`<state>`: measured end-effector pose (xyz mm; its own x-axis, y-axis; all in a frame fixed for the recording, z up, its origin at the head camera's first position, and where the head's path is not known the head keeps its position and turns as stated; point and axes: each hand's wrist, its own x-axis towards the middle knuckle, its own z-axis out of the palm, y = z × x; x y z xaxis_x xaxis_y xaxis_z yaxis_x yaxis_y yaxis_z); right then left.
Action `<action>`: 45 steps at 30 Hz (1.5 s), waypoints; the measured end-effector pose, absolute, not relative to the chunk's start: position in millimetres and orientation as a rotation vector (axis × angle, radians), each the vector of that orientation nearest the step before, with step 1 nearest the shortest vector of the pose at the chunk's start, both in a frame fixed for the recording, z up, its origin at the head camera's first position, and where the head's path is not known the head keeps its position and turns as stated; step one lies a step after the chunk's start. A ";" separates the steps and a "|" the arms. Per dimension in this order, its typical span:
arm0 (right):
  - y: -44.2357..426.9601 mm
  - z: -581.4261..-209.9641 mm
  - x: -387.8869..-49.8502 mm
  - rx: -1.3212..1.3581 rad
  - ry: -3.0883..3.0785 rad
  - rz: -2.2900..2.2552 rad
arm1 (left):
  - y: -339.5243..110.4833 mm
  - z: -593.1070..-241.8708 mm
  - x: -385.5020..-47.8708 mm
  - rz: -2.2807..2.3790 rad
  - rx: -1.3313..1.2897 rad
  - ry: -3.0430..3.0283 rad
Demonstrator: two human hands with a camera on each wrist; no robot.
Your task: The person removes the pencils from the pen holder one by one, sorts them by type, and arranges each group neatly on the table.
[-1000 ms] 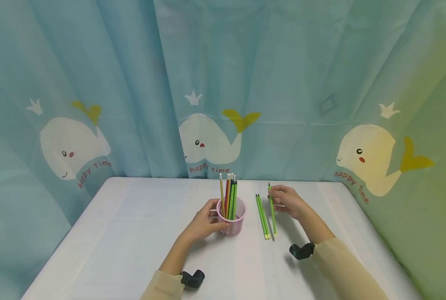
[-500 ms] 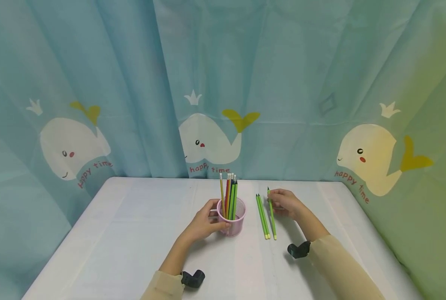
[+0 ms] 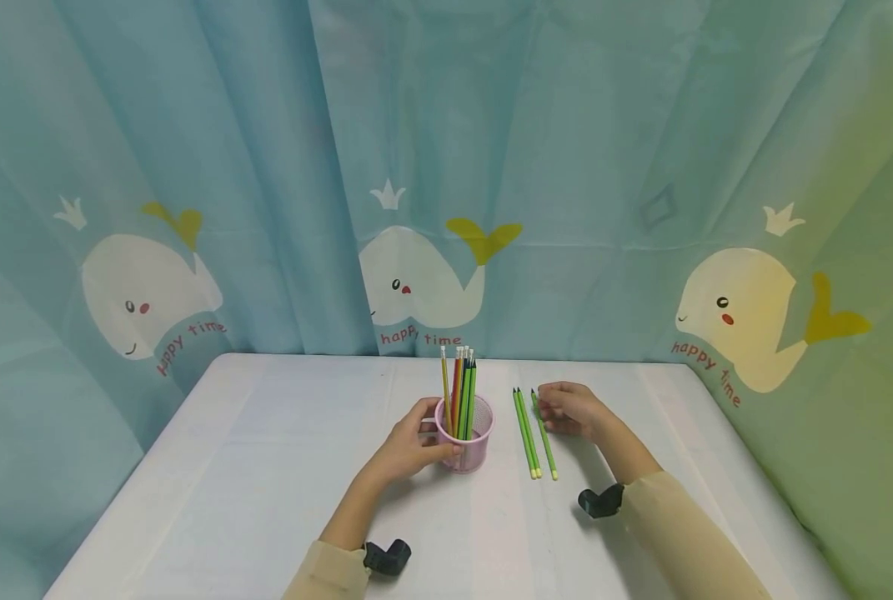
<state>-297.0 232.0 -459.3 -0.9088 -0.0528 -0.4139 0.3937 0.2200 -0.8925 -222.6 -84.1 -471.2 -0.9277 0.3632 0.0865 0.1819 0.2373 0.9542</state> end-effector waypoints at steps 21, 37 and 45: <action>212.2 -438.2 -291.0 0.121 2.113 -1.763 | -83.8 -471.4 -222.3 1.766 0.507 2.359; 163.3 -408.3 -287.0 -0.049 2.132 -1.732 | -84.2 -471.1 -223.0 1.779 0.501 2.348; 150.3 -403.1 -288.4 -0.133 2.174 -1.683 | -84.2 -473.6 -224.5 1.782 0.523 2.338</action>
